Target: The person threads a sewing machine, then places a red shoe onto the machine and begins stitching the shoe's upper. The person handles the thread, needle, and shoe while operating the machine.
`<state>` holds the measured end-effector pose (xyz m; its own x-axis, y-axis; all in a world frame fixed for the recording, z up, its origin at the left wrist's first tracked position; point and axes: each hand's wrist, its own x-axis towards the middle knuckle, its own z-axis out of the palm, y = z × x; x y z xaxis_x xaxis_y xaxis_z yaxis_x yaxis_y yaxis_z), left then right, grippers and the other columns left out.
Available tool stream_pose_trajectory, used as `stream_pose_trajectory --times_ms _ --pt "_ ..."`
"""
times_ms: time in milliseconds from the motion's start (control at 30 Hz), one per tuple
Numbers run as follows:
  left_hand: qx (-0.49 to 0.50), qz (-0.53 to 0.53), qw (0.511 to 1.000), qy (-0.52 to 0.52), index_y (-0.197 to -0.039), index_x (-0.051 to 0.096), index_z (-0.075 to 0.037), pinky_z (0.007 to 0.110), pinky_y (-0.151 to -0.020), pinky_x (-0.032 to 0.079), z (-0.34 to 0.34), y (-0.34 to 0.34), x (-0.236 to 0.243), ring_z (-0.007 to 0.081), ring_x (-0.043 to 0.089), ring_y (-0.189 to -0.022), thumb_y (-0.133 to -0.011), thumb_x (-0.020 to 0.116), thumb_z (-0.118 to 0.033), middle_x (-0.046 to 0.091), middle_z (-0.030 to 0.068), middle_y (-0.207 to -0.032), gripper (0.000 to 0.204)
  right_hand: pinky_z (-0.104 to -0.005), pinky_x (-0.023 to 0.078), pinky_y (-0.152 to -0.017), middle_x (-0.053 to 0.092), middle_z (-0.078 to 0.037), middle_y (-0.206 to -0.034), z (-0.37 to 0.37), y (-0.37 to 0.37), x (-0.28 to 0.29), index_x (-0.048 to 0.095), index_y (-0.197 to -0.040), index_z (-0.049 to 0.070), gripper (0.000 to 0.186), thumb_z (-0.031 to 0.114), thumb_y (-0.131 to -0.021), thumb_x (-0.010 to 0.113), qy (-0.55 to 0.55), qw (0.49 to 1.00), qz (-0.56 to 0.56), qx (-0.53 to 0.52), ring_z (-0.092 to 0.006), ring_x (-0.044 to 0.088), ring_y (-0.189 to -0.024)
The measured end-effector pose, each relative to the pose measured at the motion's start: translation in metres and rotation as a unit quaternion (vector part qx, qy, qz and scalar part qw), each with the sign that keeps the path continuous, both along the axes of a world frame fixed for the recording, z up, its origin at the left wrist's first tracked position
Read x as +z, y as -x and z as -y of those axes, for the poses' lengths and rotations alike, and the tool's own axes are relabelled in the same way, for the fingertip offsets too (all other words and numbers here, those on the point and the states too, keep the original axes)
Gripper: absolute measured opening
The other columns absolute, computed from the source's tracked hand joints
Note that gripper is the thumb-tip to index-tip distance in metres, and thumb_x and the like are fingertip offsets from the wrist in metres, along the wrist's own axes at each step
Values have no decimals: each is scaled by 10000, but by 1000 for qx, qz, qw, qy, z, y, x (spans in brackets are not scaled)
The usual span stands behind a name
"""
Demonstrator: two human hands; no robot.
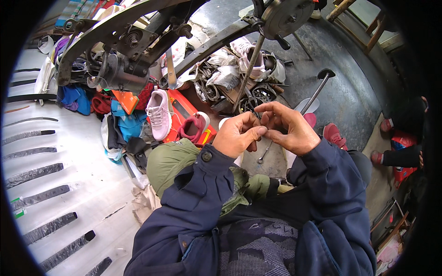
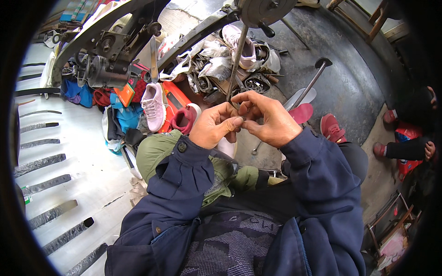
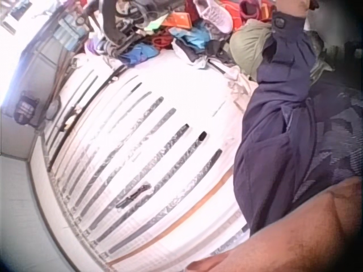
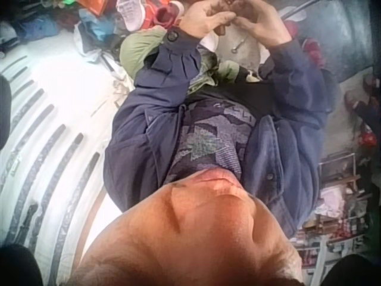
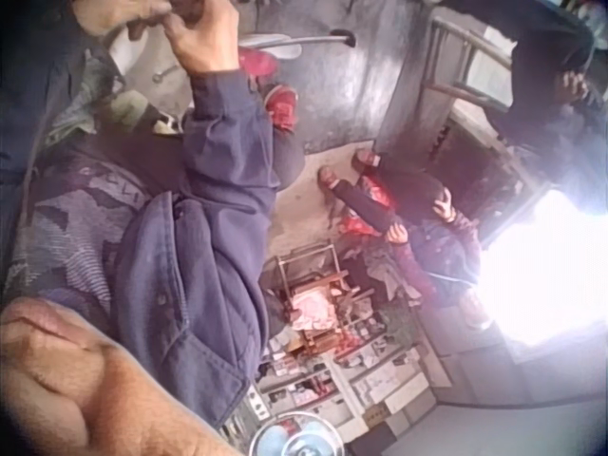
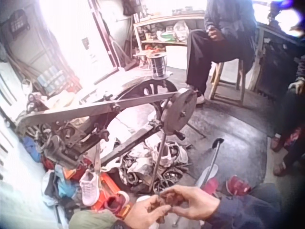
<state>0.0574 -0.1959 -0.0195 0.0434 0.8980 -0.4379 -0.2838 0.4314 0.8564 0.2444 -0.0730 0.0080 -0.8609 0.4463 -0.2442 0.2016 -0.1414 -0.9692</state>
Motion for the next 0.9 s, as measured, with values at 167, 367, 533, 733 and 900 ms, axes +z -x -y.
stream_pose_trajectory --times_ms 167,367,533,733,900 --pt "-15 2 1000 23 -1120 658 -18 266 -643 551 1 1 -3 121 677 -714 -1067 684 -271 686 41 -919 259 -257 502 -869 616 -28 -1105 -1 -1 2 527 -1460 18 593 -112 -888 611 9 1000 2 -13 -69 617 -938" --pt "-27 65 997 29 -1365 591 -33 298 -635 585 -3 -7 -4 154 707 -777 -1099 613 -293 682 43 -1002 373 -273 512 -869 626 -38 -1098 -1 -1 6 521 -1472 14 593 -106 -894 576 29 1000 -12 4 -84 622 -925" --pt "-10 146 989 36 -1116 617 -45 312 -572 583 -5 -7 -6 144 691 -691 -1090 599 -263 654 51 -889 220 -285 519 -881 637 -49 -1104 -1 -1 7 524 -1470 9 573 -87 -907 571 47 998 -32 -21 -98 634 -936" --pt "42 211 976 17 -1028 609 -66 336 -606 556 -4 -7 -16 156 662 -673 -1051 626 -264 677 73 -914 199 -280 518 -912 659 -55 -1144 1 -1 -1 584 -1406 -2 483 -66 -928 613 1 994 -43 -104 -102 645 -965" --pt "213 296 931 33 -1029 639 -107 388 -649 526 -1 -3 -26 172 634 -700 -1029 635 -298 706 57 -972 191 -298 528 -885 670 -72 -1146 1 4 -6 710 -1217 28 360 -115 -899 621 -258 953 -65 -146 -152 665 -993"
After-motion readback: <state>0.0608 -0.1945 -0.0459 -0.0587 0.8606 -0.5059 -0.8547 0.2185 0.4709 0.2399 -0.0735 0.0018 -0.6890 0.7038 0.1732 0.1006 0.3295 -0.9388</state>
